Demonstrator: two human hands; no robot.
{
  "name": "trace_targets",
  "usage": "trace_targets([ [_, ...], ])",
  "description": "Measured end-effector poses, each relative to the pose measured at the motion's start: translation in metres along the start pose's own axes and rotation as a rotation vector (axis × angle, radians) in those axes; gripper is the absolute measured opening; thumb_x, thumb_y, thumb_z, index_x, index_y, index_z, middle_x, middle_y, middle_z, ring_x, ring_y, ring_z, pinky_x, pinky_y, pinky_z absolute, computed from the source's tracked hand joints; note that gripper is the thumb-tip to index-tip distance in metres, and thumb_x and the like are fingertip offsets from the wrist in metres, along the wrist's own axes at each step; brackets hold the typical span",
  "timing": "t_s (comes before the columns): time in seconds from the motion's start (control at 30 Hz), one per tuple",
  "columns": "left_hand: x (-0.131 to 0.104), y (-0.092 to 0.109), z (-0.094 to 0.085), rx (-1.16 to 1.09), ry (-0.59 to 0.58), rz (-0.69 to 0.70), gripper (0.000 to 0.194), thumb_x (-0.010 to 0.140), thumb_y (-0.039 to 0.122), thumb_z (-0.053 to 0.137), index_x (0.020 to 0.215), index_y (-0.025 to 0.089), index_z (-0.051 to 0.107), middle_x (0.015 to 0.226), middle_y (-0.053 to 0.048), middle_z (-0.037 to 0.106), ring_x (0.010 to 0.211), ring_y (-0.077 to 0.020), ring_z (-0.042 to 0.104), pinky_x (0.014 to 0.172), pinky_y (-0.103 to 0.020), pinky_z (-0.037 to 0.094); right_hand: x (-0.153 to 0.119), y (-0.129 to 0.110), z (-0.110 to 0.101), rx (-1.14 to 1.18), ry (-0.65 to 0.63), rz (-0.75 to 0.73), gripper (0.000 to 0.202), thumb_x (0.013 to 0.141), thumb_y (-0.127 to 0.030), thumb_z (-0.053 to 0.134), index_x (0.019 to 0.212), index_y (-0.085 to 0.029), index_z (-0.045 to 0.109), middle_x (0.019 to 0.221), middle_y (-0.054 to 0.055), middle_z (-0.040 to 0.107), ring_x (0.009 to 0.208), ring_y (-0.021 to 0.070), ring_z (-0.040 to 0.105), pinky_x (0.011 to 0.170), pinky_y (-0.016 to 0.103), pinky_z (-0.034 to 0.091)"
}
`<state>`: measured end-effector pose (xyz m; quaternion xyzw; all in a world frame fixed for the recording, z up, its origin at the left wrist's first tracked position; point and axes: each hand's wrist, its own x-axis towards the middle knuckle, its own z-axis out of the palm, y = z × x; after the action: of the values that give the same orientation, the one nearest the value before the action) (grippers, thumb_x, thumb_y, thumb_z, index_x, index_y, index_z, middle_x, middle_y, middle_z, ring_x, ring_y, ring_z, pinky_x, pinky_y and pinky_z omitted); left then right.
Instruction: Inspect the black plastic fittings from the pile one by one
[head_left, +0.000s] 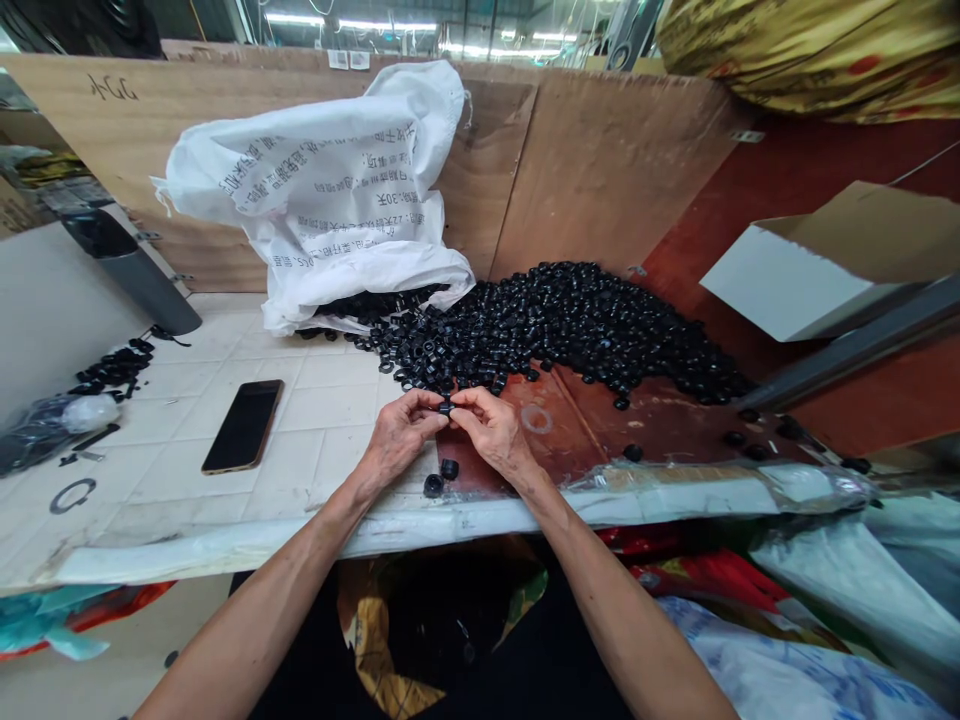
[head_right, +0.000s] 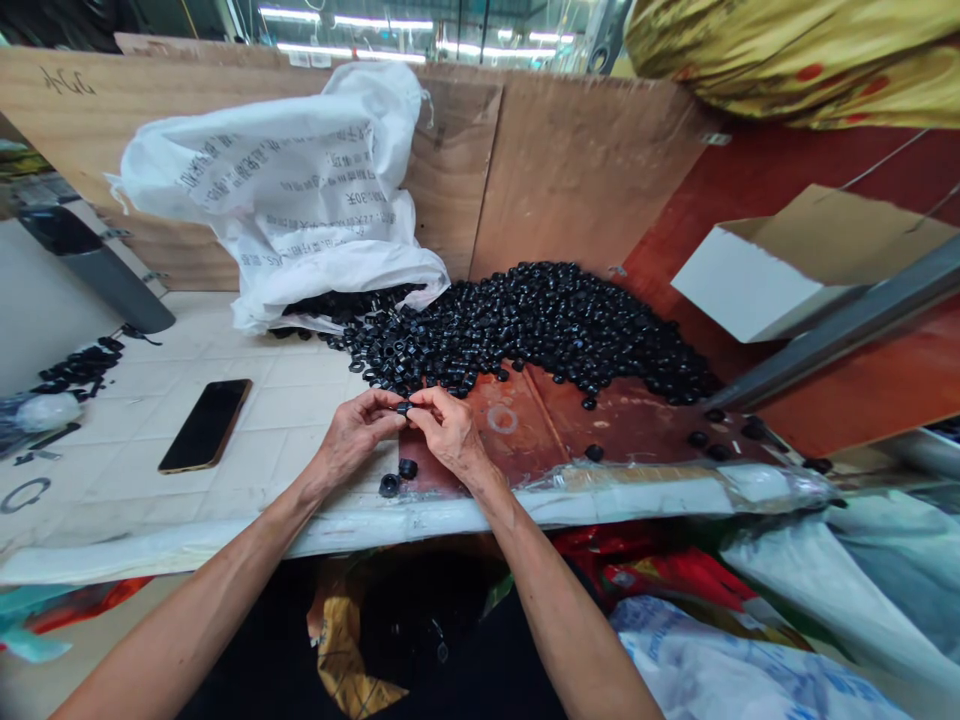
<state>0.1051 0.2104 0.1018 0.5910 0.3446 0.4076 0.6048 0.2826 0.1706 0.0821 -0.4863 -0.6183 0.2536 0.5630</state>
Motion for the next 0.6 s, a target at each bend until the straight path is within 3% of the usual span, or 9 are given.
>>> trace_targets([
  [0.3,-0.002,0.006,0.002,-0.062,0.003,-0.054,0.033,0.071,0.028,0.084,0.096,0.016,0.065,0.073,0.003,0.068,0.067,-0.0111,0.063,0.069,-0.024,0.048,0.002,-0.003,-0.003,-0.009,0.027,-0.066,0.016,0.085,-0.02,0.069,0.1,-0.022,0.073,0.095,0.004,0.077,0.084,0.0194,0.071,0.078,0.031,0.059],
  [0.47,0.0,0.001,0.002,-0.058,0.001,0.012,0.03,0.073,0.029,0.083,0.095,0.017,0.066,0.085,0.001,0.071,0.073,-0.0119,0.065,0.072,-0.025,0.051,0.001,-0.001,-0.001,0.046,0.027,-0.032,0.016,0.086,-0.023,0.07,0.101,-0.022,0.073,0.099,0.004,0.077,0.087,0.0199,0.073,0.08,0.031,0.061],
  [0.6,0.0,-0.008,0.0,0.069,0.008,0.111,0.026,0.079,0.029,0.079,0.1,0.018,0.068,0.092,-0.001,0.074,0.079,-0.0144,0.069,0.078,-0.028,0.055,-0.001,0.002,0.0,-0.001,0.038,-0.025,0.017,0.088,-0.027,0.069,0.105,-0.022,0.073,0.102,0.005,0.078,0.089,0.0202,0.073,0.081,0.032,0.061],
])
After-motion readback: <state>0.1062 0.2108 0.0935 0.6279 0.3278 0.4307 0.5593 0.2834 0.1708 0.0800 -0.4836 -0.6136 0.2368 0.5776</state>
